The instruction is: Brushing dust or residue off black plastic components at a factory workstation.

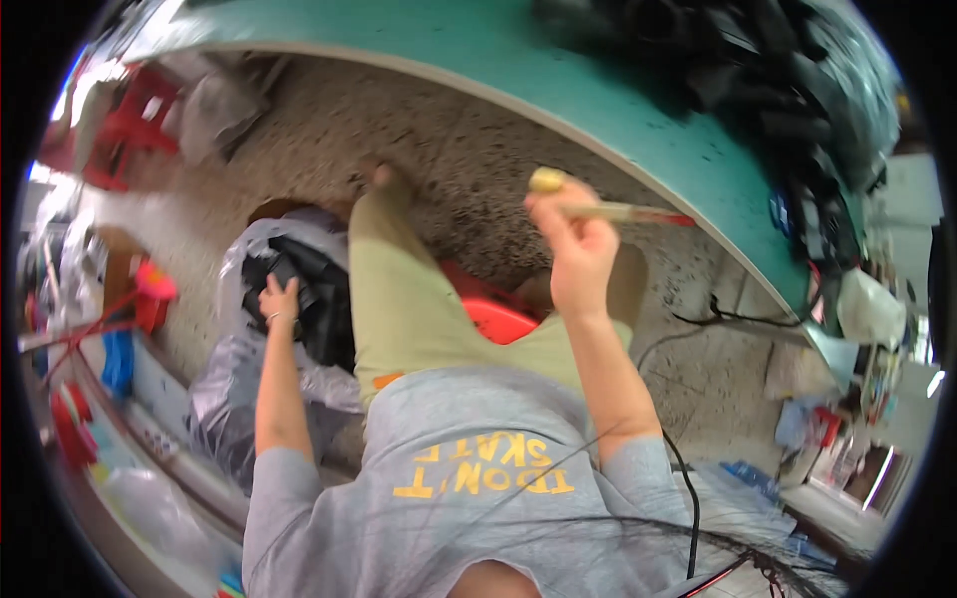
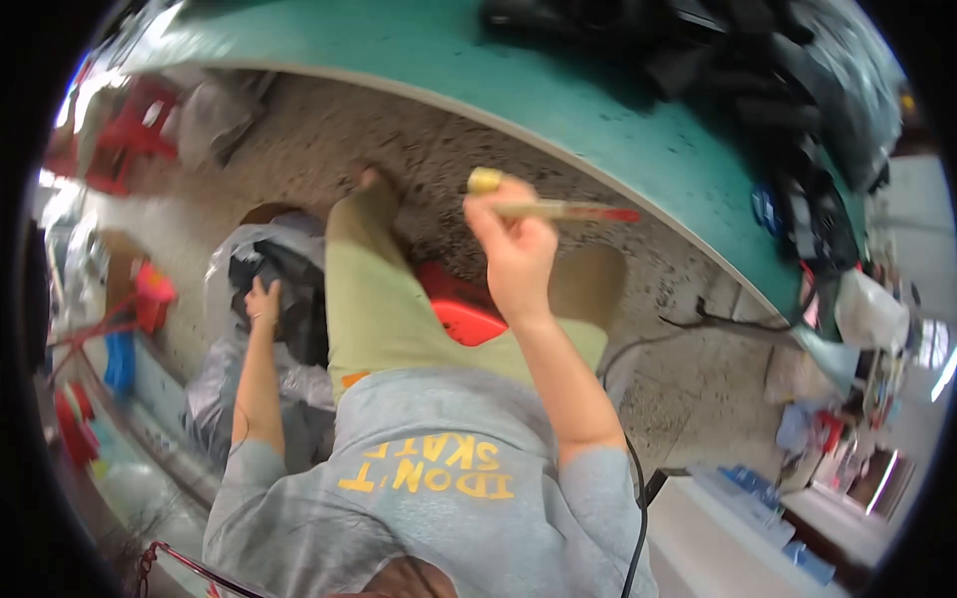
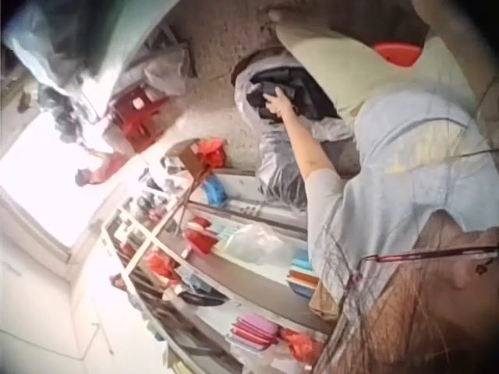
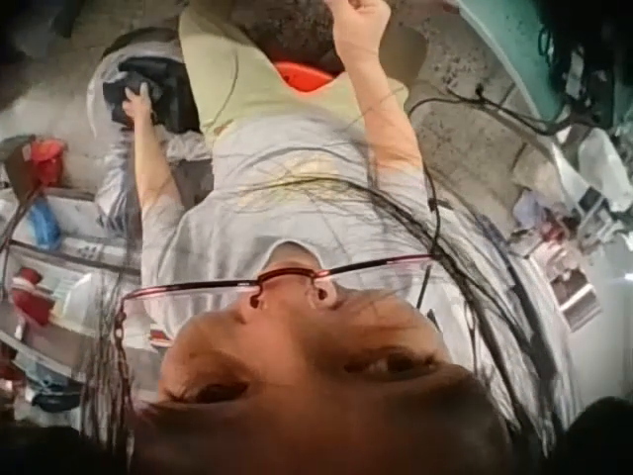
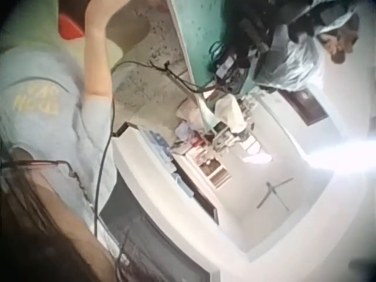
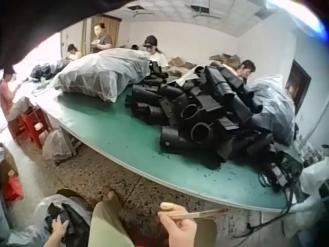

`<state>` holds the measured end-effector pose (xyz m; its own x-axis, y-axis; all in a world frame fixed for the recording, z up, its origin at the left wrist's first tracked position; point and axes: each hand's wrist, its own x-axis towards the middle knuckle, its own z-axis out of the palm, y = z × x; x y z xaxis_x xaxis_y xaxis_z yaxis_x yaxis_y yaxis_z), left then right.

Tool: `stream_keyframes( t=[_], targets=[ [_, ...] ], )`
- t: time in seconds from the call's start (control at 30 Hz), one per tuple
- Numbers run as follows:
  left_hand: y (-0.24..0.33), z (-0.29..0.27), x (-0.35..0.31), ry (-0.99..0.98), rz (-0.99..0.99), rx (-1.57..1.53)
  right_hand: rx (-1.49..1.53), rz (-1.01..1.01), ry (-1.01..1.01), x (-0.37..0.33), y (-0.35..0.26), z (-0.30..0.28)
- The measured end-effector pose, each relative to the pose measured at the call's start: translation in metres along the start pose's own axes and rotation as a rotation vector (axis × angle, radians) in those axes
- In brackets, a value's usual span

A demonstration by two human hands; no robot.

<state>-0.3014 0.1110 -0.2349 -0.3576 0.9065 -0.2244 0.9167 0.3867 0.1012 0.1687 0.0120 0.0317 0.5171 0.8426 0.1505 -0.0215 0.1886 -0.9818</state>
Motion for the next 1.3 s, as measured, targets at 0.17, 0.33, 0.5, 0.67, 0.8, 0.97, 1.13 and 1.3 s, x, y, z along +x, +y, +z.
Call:
stream_keyframes(
  t=[0.17,0.33,0.5,0.67,0.8,0.97,1.13,1.3],
  targets=[
    [0.032,-0.080,-0.032,0.359,0.104,-0.339,-0.150,-0.346,0.441,0.078,-0.052,-0.075],
    [0.079,-0.097,-0.118,0.322,0.374,-0.555,-0.250,-0.380,0.471,0.123,-0.076,-0.101],
    [0.145,-0.098,-0.165,0.097,0.591,-0.805,0.302,-0.153,0.501,0.127,-0.057,-0.084],
    [0.170,-0.096,-0.176,-0.127,0.925,-0.736,0.498,-0.398,0.497,0.146,-0.053,-0.080],
    [0.176,-0.084,-0.194,-0.260,0.985,-0.485,0.302,-0.570,0.562,0.140,-0.056,-0.122],
    [0.201,-0.066,-0.209,0.114,1.201,-0.093,0.629,-0.330,0.509,0.156,-0.077,-0.115],
    [0.198,-0.079,-0.202,-0.075,0.898,0.135,0.262,-0.485,0.583,0.118,-0.075,-0.086],
    [0.194,-0.058,-0.196,-0.026,1.015,-0.003,0.288,-0.333,0.481,0.116,-0.059,-0.123]
  ],
)
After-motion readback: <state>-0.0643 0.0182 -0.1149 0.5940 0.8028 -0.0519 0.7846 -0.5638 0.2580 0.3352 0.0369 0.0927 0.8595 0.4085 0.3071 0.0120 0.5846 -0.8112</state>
